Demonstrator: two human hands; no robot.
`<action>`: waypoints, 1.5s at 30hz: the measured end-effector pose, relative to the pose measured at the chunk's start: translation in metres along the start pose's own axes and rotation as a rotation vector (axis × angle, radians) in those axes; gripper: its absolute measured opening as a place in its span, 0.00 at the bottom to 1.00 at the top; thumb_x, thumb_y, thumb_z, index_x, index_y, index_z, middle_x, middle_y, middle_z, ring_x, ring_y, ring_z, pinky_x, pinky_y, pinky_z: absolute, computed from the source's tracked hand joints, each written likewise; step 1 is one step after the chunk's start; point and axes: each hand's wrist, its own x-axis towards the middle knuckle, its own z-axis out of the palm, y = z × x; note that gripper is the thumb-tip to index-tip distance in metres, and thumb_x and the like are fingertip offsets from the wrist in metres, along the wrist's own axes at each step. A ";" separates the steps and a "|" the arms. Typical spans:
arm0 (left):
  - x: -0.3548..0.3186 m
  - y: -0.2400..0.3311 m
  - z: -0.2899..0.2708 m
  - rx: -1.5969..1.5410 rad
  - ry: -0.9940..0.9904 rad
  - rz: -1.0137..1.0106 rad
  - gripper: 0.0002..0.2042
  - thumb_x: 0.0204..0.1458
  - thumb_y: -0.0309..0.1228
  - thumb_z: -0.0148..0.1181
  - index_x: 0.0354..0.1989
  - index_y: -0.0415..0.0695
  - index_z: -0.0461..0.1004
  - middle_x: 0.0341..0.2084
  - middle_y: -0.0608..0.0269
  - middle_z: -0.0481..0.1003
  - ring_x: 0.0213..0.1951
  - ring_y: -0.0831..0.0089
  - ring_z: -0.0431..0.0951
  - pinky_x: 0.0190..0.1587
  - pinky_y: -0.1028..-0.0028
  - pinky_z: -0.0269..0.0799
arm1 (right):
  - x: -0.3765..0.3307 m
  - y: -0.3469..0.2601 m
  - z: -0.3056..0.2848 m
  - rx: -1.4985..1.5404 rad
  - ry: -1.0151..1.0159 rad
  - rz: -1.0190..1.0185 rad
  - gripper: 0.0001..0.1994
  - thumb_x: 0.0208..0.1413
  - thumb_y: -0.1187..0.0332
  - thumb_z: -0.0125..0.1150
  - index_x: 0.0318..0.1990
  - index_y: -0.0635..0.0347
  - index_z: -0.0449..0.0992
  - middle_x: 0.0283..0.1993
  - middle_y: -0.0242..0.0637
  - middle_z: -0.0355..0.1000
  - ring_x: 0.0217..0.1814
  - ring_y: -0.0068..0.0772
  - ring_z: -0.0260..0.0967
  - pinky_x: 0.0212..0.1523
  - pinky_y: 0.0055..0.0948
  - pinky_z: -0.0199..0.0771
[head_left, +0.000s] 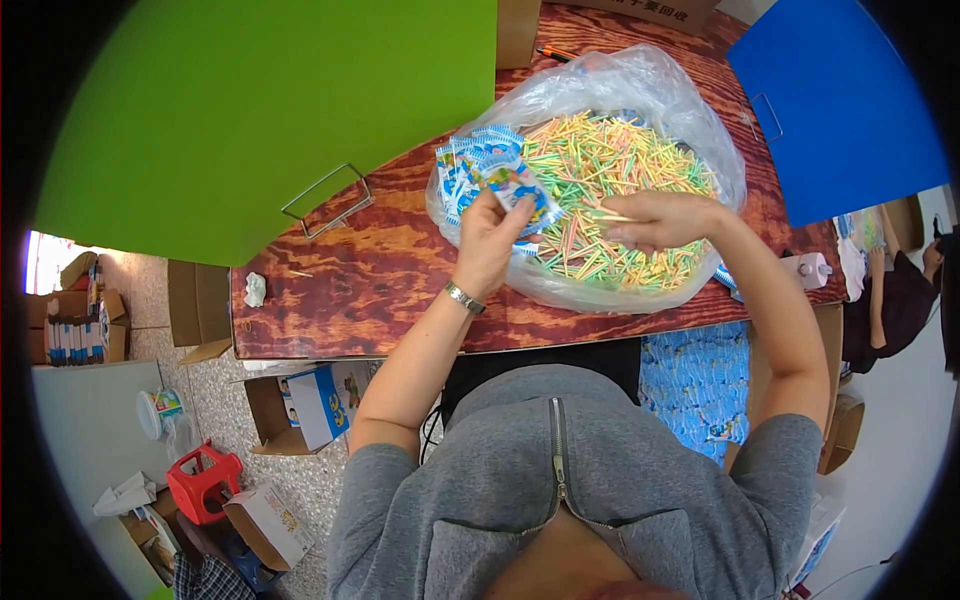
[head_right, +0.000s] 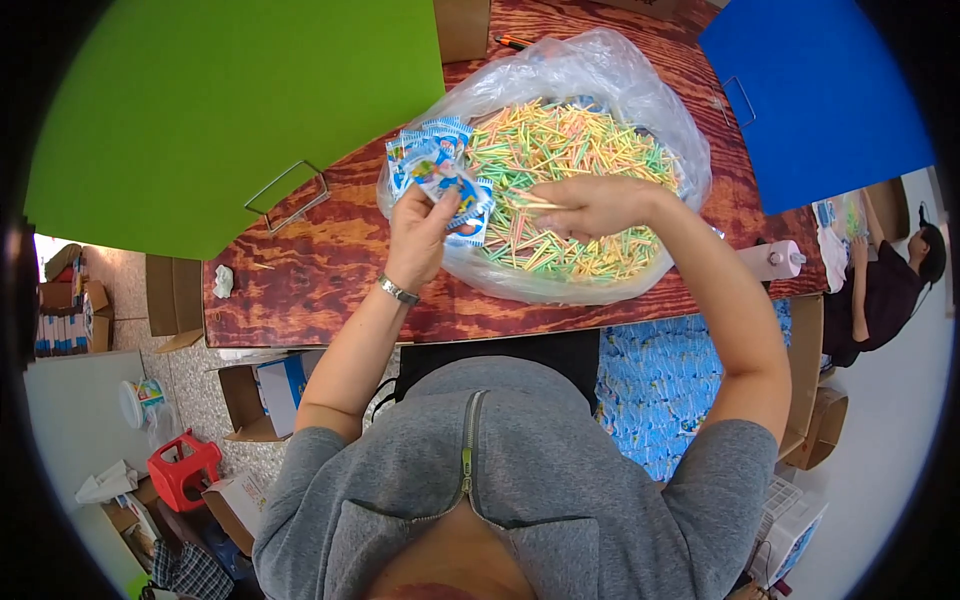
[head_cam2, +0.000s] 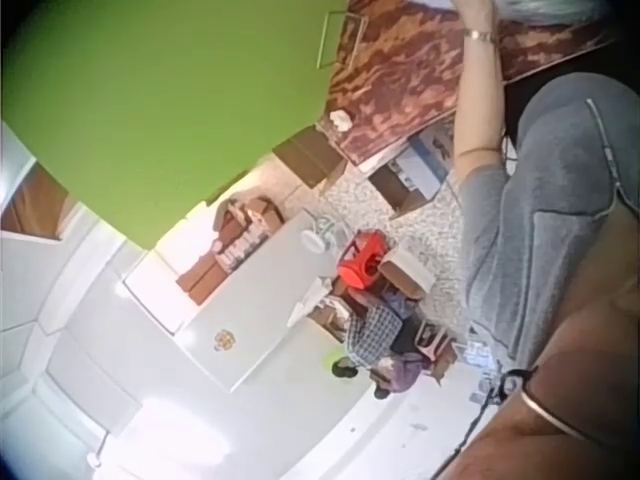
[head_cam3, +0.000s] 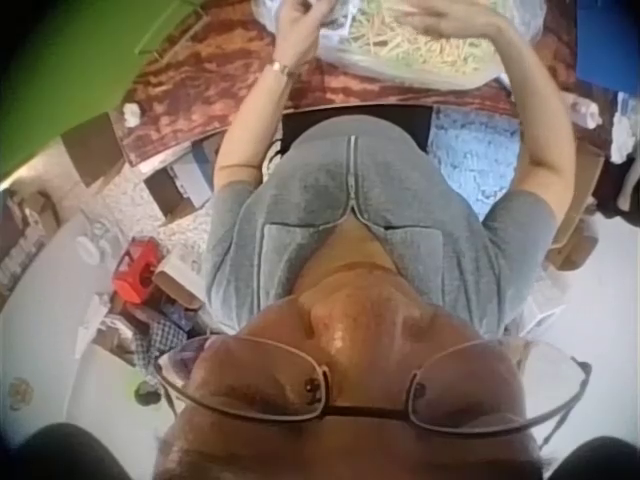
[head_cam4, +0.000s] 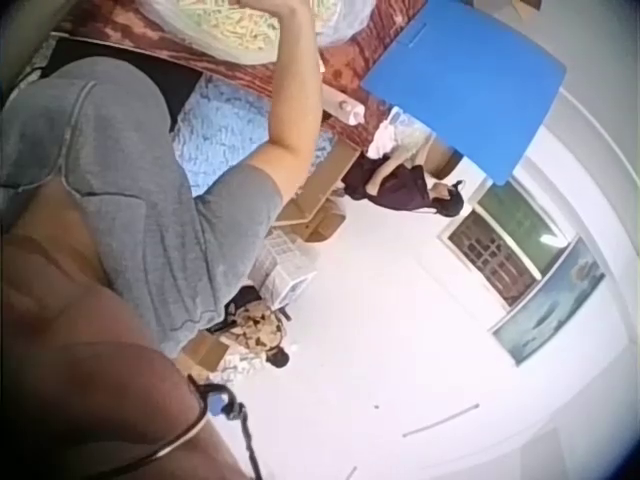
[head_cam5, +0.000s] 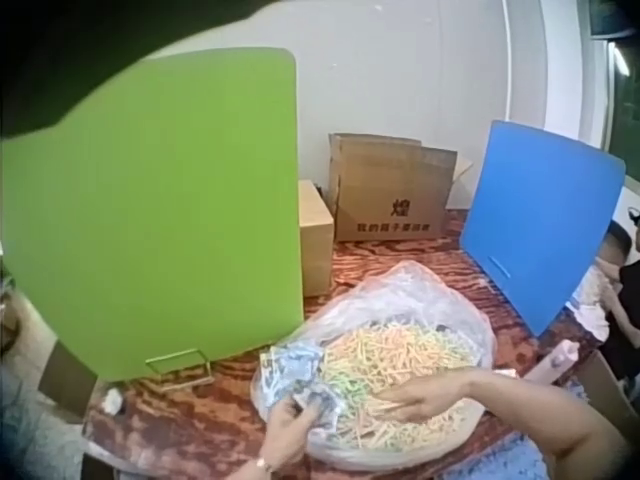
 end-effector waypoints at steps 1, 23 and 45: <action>0.002 -0.003 0.002 -0.073 -0.082 -0.040 0.08 0.57 0.27 0.59 0.42 0.38 0.71 0.34 0.65 0.76 0.35 0.81 0.77 0.33 0.79 0.79 | 0.005 0.000 0.003 0.071 -0.038 -0.024 0.15 0.67 0.57 0.47 0.49 0.59 0.67 0.28 0.31 0.66 0.28 0.23 0.67 0.29 0.27 0.70; -0.005 -0.022 -0.013 0.862 -0.044 0.512 0.13 0.43 0.30 0.73 0.27 0.40 0.72 0.16 0.65 0.71 0.19 0.79 0.68 0.22 0.76 0.64 | -0.003 -0.052 -0.010 -0.198 0.235 -0.034 0.27 0.64 0.62 0.50 0.67 0.58 0.54 0.29 0.44 0.71 0.26 0.35 0.73 0.30 0.38 0.72; -0.013 -0.017 -0.009 0.884 -0.047 0.567 0.11 0.43 0.25 0.70 0.31 0.38 0.72 0.24 0.56 0.74 0.25 0.62 0.76 0.27 0.68 0.70 | 0.016 -0.057 -0.034 -0.507 -0.117 0.159 0.31 0.63 0.65 0.48 0.71 0.58 0.46 0.36 0.47 0.76 0.37 0.42 0.76 0.38 0.38 0.75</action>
